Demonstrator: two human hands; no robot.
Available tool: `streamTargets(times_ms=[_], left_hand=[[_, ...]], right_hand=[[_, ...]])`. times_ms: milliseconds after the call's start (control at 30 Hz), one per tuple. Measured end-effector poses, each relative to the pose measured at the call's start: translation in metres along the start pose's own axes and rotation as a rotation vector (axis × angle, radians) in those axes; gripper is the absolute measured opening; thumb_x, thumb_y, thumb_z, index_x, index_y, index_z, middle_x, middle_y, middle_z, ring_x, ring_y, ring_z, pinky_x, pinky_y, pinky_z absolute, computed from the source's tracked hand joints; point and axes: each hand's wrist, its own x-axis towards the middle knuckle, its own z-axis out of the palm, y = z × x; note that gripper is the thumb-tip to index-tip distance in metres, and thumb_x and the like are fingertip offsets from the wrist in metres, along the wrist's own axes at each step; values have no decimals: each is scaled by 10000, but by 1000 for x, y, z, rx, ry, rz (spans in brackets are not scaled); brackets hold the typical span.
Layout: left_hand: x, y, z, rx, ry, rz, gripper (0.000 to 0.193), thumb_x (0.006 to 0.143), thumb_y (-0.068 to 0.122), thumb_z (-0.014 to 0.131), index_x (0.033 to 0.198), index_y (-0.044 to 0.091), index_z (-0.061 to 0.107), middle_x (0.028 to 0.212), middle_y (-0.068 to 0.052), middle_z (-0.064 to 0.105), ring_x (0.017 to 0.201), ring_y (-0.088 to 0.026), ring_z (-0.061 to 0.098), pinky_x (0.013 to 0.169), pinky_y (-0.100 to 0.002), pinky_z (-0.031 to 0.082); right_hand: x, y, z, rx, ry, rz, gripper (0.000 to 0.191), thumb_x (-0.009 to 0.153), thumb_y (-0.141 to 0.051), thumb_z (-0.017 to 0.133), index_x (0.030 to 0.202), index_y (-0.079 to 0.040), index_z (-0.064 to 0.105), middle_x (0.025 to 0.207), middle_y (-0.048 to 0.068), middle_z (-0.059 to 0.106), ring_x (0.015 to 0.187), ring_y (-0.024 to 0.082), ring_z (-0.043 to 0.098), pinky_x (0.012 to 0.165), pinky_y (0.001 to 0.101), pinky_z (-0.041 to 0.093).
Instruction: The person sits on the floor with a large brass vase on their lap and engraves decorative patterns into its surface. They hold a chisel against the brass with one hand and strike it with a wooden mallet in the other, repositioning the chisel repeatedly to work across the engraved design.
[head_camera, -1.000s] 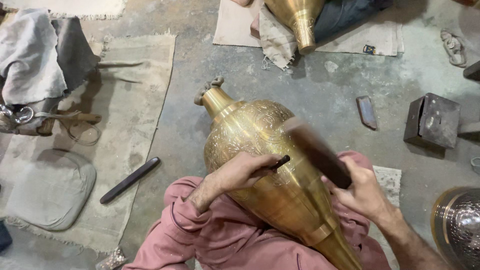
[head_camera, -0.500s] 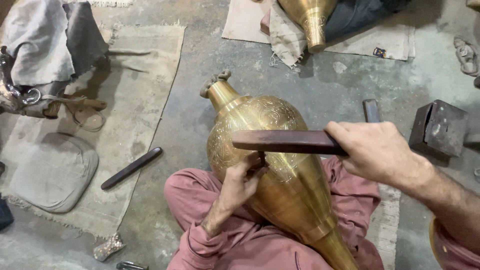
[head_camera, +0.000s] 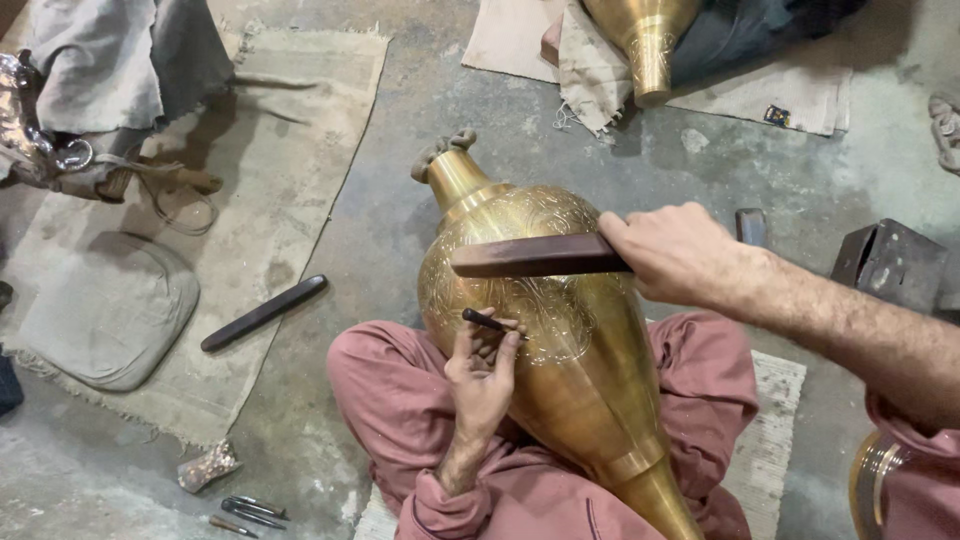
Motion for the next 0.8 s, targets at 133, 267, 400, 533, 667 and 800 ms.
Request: streamTargets(times_ms=[133, 267, 400, 533, 667, 800], left_hand=[[0, -2, 0, 4, 16, 20, 398, 970, -12, 695, 1347, -26, 571, 1089, -120, 784, 1007, -183, 772, 893, -298, 639], [-3, -2, 3, 39, 44, 40, 361, 962, -39, 679, 1308, -30, 579, 1076, -115, 782, 986, -183, 769, 866, -279, 623], [-7, 2, 4, 119, 82, -4, 334, 944, -32, 695, 1261, -13, 591, 1040, -115, 800, 947, -178, 781, 831, -260, 617], [-9, 3, 7, 57, 54, 66, 182, 1016, -30, 635, 1198, -23, 620, 1073, -137, 787, 989, -194, 773, 881, -282, 616], [-15, -3, 15, 110, 157, -9, 246, 967, -3, 680, 1197, -32, 596, 1065, -125, 794, 954, -176, 789, 839, -275, 629], [-16, -10, 17, 96, 192, -10, 244, 962, -6, 690, 1177, -41, 580, 1049, -133, 789, 938, -177, 785, 825, -277, 627]], right_hand=[[15, -12, -34, -2, 21, -63, 269, 892, -181, 651, 1086, -68, 503, 820, 95, 681, 693, 275, 720, 582, 442, 595], [21, -41, -57, 106, 8, -204, 275, 852, -144, 689, 1072, -96, 531, 781, 105, 690, 700, 294, 708, 604, 471, 573], [24, -59, -70, -104, 56, -356, 249, 868, -144, 682, 1054, -74, 532, 777, 109, 691, 700, 298, 722, 578, 468, 585], [26, -69, -75, -147, 75, -387, 216, 899, -174, 658, 1040, -58, 543, 756, 109, 692, 699, 299, 722, 580, 471, 575], [22, -71, -77, -75, 146, -422, 234, 855, -155, 658, 1044, -75, 546, 741, 101, 682, 670, 323, 712, 528, 472, 568], [16, -76, -78, -228, 103, -427, 150, 931, -181, 624, 1007, -71, 554, 736, 83, 683, 679, 282, 727, 569, 455, 576]])
